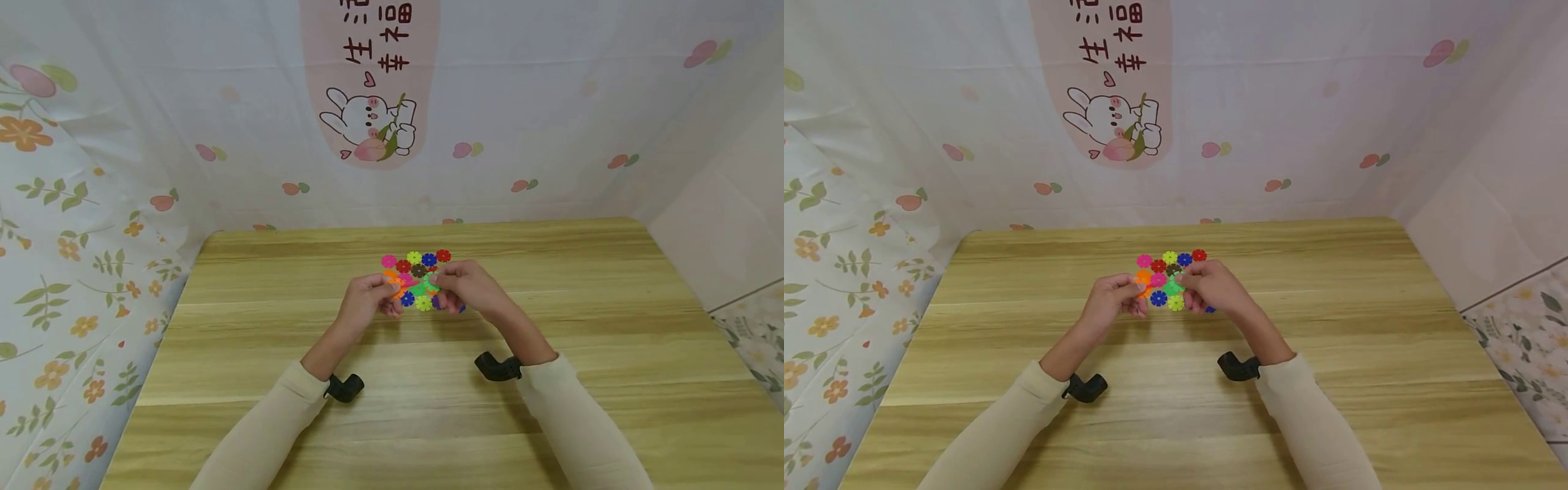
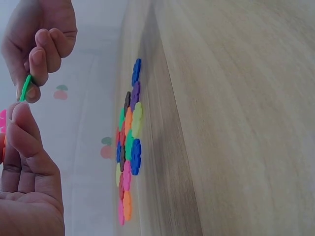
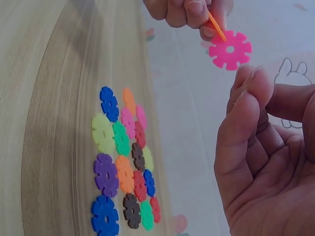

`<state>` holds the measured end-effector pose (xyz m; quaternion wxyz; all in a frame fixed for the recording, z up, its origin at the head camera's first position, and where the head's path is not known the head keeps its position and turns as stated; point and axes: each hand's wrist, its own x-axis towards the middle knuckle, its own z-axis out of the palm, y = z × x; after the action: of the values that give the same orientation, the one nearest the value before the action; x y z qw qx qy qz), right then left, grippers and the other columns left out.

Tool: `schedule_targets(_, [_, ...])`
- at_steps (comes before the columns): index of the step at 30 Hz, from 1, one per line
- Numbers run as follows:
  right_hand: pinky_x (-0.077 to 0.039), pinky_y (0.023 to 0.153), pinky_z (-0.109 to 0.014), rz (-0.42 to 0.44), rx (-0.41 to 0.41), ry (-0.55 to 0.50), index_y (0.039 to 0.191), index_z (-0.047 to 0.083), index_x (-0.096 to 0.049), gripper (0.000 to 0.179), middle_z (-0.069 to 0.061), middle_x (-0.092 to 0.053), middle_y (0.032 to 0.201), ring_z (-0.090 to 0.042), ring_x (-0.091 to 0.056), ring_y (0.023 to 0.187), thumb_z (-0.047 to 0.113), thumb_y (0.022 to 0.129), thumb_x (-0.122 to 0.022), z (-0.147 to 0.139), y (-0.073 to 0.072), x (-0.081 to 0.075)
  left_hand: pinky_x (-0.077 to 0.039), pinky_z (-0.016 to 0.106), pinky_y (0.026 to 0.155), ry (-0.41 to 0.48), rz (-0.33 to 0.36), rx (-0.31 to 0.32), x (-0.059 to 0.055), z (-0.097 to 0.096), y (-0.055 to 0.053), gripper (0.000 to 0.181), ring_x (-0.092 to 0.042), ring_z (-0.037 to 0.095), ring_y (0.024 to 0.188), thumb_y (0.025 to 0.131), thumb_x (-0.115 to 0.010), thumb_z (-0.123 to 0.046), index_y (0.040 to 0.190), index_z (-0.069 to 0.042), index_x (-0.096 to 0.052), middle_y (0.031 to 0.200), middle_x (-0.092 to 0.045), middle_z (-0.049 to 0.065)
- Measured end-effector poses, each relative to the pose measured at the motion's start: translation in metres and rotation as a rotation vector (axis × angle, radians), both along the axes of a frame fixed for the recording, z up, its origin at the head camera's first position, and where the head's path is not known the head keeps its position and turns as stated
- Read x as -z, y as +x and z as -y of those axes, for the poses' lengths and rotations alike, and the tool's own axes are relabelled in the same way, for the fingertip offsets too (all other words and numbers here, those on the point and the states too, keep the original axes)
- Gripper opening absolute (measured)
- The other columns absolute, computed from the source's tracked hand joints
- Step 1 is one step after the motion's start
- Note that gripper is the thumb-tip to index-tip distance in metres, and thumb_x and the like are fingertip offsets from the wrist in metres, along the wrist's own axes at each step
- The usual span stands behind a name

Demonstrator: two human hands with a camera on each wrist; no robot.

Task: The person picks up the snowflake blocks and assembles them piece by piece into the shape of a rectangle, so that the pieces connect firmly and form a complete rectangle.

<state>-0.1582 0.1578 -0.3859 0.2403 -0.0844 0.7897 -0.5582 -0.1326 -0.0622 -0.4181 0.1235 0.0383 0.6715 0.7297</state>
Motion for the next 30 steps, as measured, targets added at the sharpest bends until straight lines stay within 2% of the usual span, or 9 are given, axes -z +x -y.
schedule_targets(6, [-0.051,0.049,-0.029,-0.002,-0.012,-0.003,0.090,-0.005,-0.062,0.031,-0.005,-0.059,0.061,-0.015,-0.053,0.047,0.024,0.100,-0.054,0.0028,-0.0003,0.0013,-0.055,0.027,0.056,0.003,-0.005,0.002,0.0012,-0.0006,-0.0005,0.021,-0.064,0.017,0.053,0.095,-0.057,-0.007,0.077,0.005,-0.060,0.062,-0.065,0.006])
schedule_targets(13, [-0.051,0.049,-0.033,0.024,-0.034,-0.004,0.103,-0.011,-0.062,0.033,-0.006,-0.060,0.062,-0.014,-0.053,0.047,0.021,0.100,-0.055,0.0034,-0.0028,0.0027,-0.054,0.025,0.055,0.010,-0.012,0.024,0.0020,-0.0011,-0.0012,0.020,-0.063,0.017,0.053,0.095,-0.057,-0.005,0.077,0.005,-0.059,0.061,-0.065,0.006])
schedule_targets(19, [-0.050,0.049,-0.034,0.035,-0.046,-0.025,0.101,-0.009,-0.063,0.031,-0.005,-0.058,0.060,-0.014,-0.052,0.046,0.021,0.100,-0.054,0.0026,-0.0046,0.0028,-0.055,0.027,0.055,0.000,-0.025,0.039,0.0010,-0.0008,-0.0013,0.023,-0.063,0.017,0.053,0.095,-0.057,-0.005,0.073,0.002,-0.057,0.061,-0.065,0.006])
schedule_targets(25, [-0.050,0.049,-0.030,0.042,-0.044,-0.059,0.103,-0.008,-0.063,0.029,-0.004,-0.059,0.060,-0.013,-0.052,0.047,0.019,0.101,-0.053,0.0013,-0.0048,0.0041,-0.058,0.036,0.058,-0.015,-0.052,0.043,0.0008,-0.0014,-0.0024,0.023,-0.063,0.017,0.053,0.096,-0.057,-0.005,0.074,0.003,-0.059,0.060,-0.065,0.005])
schedule_targets(30, [-0.049,0.048,-0.028,0.050,-0.045,-0.067,0.101,-0.012,-0.060,0.032,-0.004,-0.059,0.060,-0.013,-0.052,0.047,0.020,0.100,-0.054,0.0015,-0.0047,0.0081,-0.057,0.034,0.057,-0.017,-0.055,0.045,0.0016,-0.0020,-0.0026,0.023,-0.062,0.017,0.052,0.096,-0.057,-0.004,0.074,0.005,-0.057,0.060,-0.064,0.005])
